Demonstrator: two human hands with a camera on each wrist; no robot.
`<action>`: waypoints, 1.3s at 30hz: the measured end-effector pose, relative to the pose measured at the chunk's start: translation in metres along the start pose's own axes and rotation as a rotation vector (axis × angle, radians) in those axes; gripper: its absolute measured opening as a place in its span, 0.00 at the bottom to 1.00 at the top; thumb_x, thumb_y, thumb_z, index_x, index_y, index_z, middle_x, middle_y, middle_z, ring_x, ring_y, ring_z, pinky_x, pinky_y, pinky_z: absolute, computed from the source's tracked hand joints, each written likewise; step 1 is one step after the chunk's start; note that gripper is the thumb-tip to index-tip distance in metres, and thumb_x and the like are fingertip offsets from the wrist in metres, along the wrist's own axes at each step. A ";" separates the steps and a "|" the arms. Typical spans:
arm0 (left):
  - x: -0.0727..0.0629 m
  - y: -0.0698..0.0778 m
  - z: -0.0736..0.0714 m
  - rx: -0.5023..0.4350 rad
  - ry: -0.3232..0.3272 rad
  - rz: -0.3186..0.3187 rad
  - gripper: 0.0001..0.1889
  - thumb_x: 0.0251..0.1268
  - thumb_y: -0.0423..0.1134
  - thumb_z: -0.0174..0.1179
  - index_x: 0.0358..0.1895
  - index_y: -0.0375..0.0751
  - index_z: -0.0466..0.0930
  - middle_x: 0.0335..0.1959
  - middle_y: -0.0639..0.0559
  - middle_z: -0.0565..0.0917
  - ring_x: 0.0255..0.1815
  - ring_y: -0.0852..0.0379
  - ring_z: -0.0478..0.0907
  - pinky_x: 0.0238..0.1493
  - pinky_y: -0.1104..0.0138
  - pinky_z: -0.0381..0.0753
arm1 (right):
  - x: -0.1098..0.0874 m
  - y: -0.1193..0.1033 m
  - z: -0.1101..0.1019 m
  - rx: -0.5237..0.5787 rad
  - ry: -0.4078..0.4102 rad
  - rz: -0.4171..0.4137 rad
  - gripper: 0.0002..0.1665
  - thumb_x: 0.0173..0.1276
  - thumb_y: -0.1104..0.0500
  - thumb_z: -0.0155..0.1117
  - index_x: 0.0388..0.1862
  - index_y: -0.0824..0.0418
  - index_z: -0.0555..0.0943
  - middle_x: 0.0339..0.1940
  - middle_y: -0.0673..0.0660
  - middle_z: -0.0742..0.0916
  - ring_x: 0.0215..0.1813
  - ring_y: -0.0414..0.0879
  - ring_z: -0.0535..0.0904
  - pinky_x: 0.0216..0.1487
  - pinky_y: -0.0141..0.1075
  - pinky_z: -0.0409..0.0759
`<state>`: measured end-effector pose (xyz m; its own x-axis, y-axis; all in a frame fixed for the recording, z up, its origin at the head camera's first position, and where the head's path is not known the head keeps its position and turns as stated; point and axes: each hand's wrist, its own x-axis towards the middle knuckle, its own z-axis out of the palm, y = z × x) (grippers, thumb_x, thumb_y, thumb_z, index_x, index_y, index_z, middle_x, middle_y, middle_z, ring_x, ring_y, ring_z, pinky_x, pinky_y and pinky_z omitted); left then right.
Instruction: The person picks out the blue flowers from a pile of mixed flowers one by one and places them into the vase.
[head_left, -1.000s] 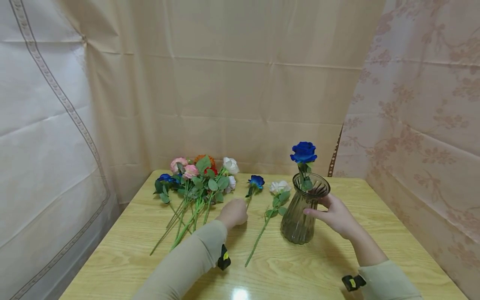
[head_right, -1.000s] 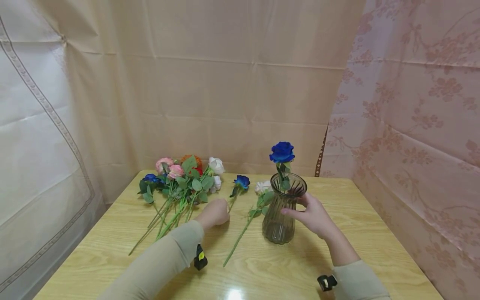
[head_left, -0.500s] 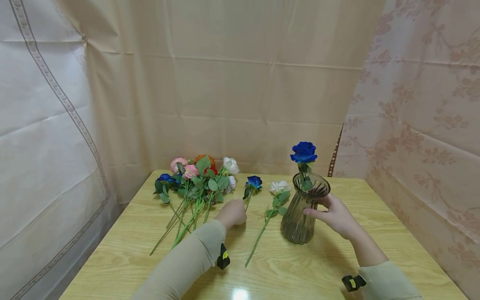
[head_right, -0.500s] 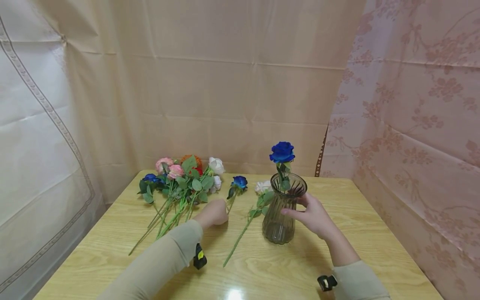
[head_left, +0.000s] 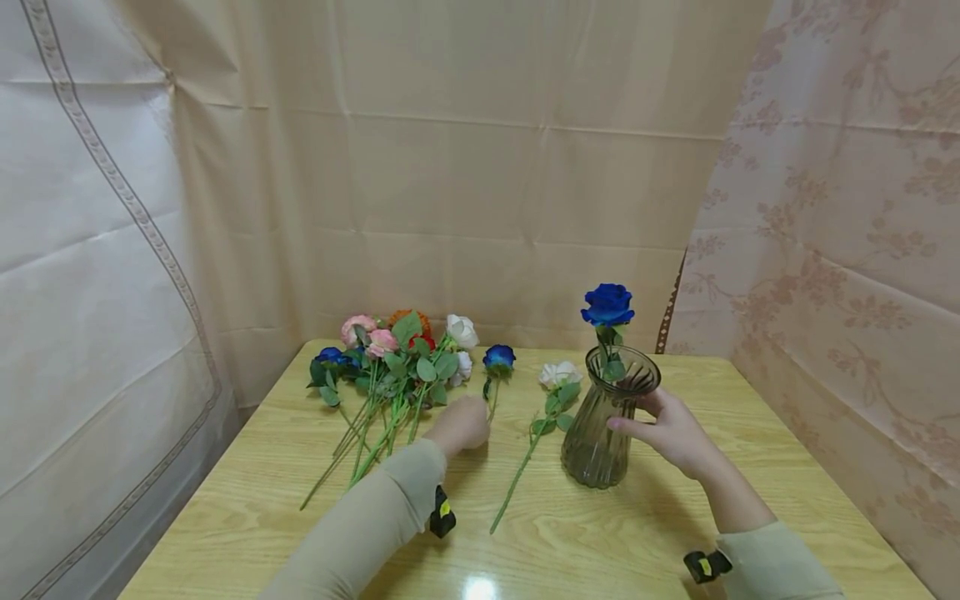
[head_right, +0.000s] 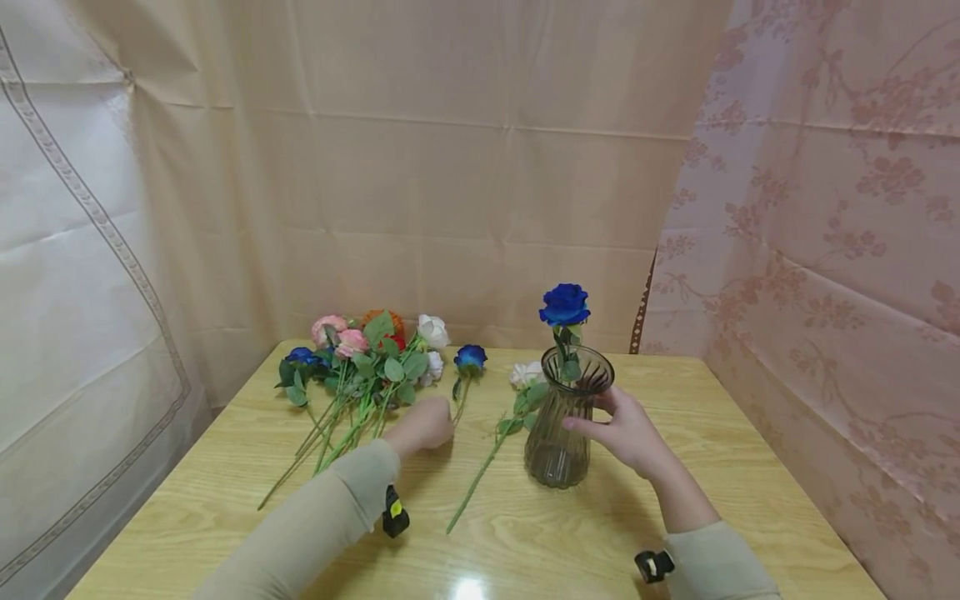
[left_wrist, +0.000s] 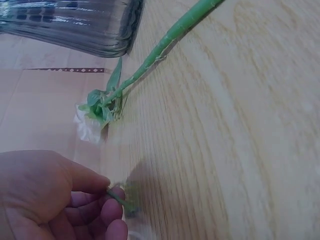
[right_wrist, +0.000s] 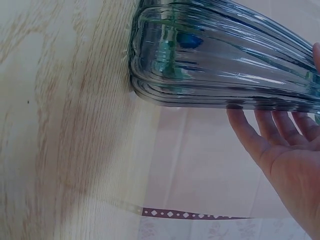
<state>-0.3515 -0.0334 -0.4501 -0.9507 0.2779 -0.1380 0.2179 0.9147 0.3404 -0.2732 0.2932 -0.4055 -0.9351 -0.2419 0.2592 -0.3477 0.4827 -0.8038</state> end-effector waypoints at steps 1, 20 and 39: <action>0.001 -0.001 0.000 0.001 0.010 -0.002 0.13 0.75 0.32 0.55 0.27 0.39 0.78 0.25 0.47 0.76 0.22 0.53 0.68 0.26 0.62 0.68 | 0.000 0.000 0.000 -0.001 0.000 0.000 0.43 0.67 0.51 0.74 0.77 0.57 0.66 0.70 0.66 0.76 0.71 0.68 0.68 0.63 0.68 0.69; -0.007 -0.014 -0.013 -0.342 0.160 0.151 0.18 0.78 0.36 0.54 0.23 0.42 0.77 0.13 0.57 0.70 0.13 0.60 0.65 0.19 0.66 0.66 | -0.001 0.001 0.000 -0.008 0.000 0.003 0.44 0.67 0.50 0.75 0.77 0.57 0.66 0.70 0.66 0.76 0.71 0.68 0.68 0.64 0.69 0.66; -0.019 -0.007 -0.029 -0.440 0.296 0.256 0.07 0.77 0.39 0.58 0.40 0.41 0.81 0.31 0.55 0.82 0.24 0.60 0.79 0.24 0.65 0.76 | 0.000 0.000 0.000 -0.017 -0.004 -0.015 0.43 0.67 0.51 0.74 0.76 0.57 0.67 0.70 0.66 0.76 0.71 0.67 0.69 0.65 0.70 0.65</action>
<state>-0.3413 -0.0540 -0.4228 -0.9148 0.3222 0.2435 0.3967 0.6038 0.6915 -0.2732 0.2936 -0.4057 -0.9293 -0.2528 0.2692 -0.3632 0.4933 -0.7904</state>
